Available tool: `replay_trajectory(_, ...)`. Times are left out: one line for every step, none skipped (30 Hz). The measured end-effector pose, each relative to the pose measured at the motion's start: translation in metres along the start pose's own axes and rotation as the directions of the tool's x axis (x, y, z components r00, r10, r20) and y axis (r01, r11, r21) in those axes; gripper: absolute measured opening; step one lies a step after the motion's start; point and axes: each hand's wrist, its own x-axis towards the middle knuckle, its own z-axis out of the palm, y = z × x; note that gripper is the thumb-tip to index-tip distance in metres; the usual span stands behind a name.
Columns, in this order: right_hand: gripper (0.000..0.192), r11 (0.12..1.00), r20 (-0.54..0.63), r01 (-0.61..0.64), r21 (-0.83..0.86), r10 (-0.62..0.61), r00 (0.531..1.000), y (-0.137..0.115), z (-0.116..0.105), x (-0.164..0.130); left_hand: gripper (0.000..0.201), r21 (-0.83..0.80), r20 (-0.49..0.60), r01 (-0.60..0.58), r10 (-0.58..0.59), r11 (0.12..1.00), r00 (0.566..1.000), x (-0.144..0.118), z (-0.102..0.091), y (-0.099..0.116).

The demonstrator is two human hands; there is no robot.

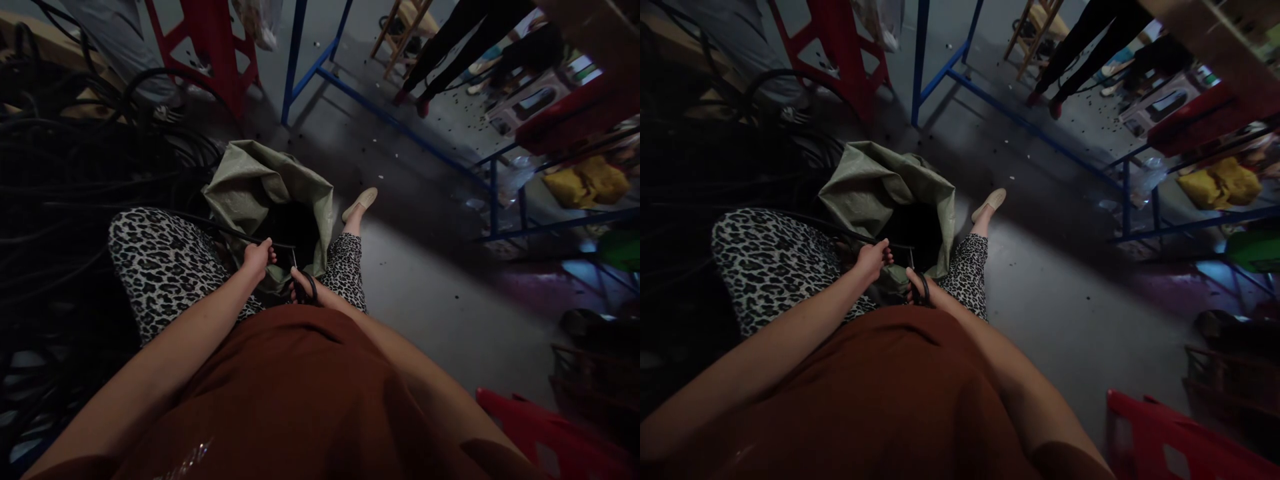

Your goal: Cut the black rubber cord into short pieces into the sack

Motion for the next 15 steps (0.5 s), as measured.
replay_trajectory(0.057, 1.0, 0.002, -0.004, 0.001, 0.004, 1.0, -0.0006, 0.0003, 0.0019, 0.019, 0.011, 0.001, 0.002, -0.002, 1.0, 1.0, -0.001, 0.0, 0.0)
replay_trajectory(0.058, 1.0, -0.004, -0.007, 0.0, 0.007, 1.0, -0.0014, 0.0006, 0.0036, 0.018, 0.021, 0.003, 0.002, -0.002, 1.0, 1.0, -0.0021, 0.0, 0.0)
replay_trajectory(0.058, 1.0, -0.008, -0.01, -0.003, 0.01, 1.0, -0.0023, 0.0007, 0.0049, 0.017, 0.03, 0.006, 0.002, -0.002, 1.0, 1.0, -0.003, -0.0001, -0.0001)
replay_trajectory(0.059, 1.0, -0.011, -0.009, -0.007, 0.009, 1.0, -0.0032, 0.0007, 0.0058, 0.016, 0.038, 0.009, 0.003, -0.003, 0.999, 1.0, -0.0038, -0.0003, -0.0003)
replay_trajectory(0.059, 1.0, -0.01, -0.008, -0.011, 0.008, 1.0, -0.0041, 0.0006, 0.0062, 0.016, 0.047, 0.012, 0.005, -0.005, 0.999, 1.0, -0.0045, -0.0005, -0.0005)
replay_trajectory(0.06, 1.0, -0.005, -0.004, -0.017, 0.004, 1.0, -0.005, 0.0004, 0.006, 0.016, 0.056, 0.014, 0.007, -0.008, 0.998, 1.0, -0.0051, -0.0006, -0.0006)
replay_trajectory(0.061, 1.0, -0.001, -0.001, -0.022, 0.001, 1.0, -0.0059, 0.0001, 0.0054, 0.016, 0.066, 0.015, 0.011, -0.012, 0.998, 1.0, -0.0056, -0.0008, -0.0007)
replay_trajectory(0.061, 1.0, 0.003, 0.004, -0.028, -0.004, 1.0, -0.0067, -0.0001, 0.0046, 0.016, 0.076, 0.015, 0.015, -0.016, 0.997, 1.0, -0.006, -0.0009, -0.0008)
replay_trajectory(0.061, 0.999, 0.007, 0.013, -0.031, -0.013, 1.0, -0.0076, -0.0004, 0.0036, 0.016, 0.087, 0.015, 0.019, -0.021, 0.996, 1.0, -0.0062, -0.001, -0.0009)
replay_trajectory(0.061, 0.999, 0.009, 0.021, -0.033, -0.021, 1.0, -0.0083, -0.0007, 0.0028, 0.015, 0.097, 0.013, 0.024, -0.025, 0.995, 1.0, -0.0064, -0.001, -0.001)
replay_trajectory(0.061, 0.999, 0.008, 0.025, -0.035, -0.025, 1.0, -0.0089, -0.0009, 0.0023, 0.015, 0.107, 0.013, 0.029, -0.03, 0.994, 0.999, -0.0066, -0.0011, -0.0011)
replay_trajectory(0.061, 0.999, 0.007, 0.023, -0.037, -0.023, 1.0, -0.0092, -0.0011, 0.0023, 0.015, 0.117, 0.015, 0.034, -0.036, 0.993, 0.999, -0.0066, -0.0011, -0.0012)
replay_trajectory(0.06, 0.999, 0.004, 0.016, -0.04, -0.016, 1.0, -0.0093, -0.0013, 0.0029, 0.015, 0.124, 0.017, 0.039, -0.042, 0.991, 0.999, -0.0067, -0.0011, -0.0013)
replay_trajectory(0.06, 0.999, -0.001, 0.008, -0.044, -0.008, 1.0, -0.0092, -0.0015, 0.004, 0.015, 0.129, 0.019, 0.044, -0.047, 0.991, 0.999, -0.0067, -0.0011, -0.0014)
replay_trajectory(0.06, 0.999, -0.008, 0.001, -0.049, -0.002, 1.0, -0.0087, -0.0017, 0.0053, 0.015, 0.133, 0.022, 0.047, -0.051, 0.99, 0.998, -0.0068, -0.0011, -0.0016)
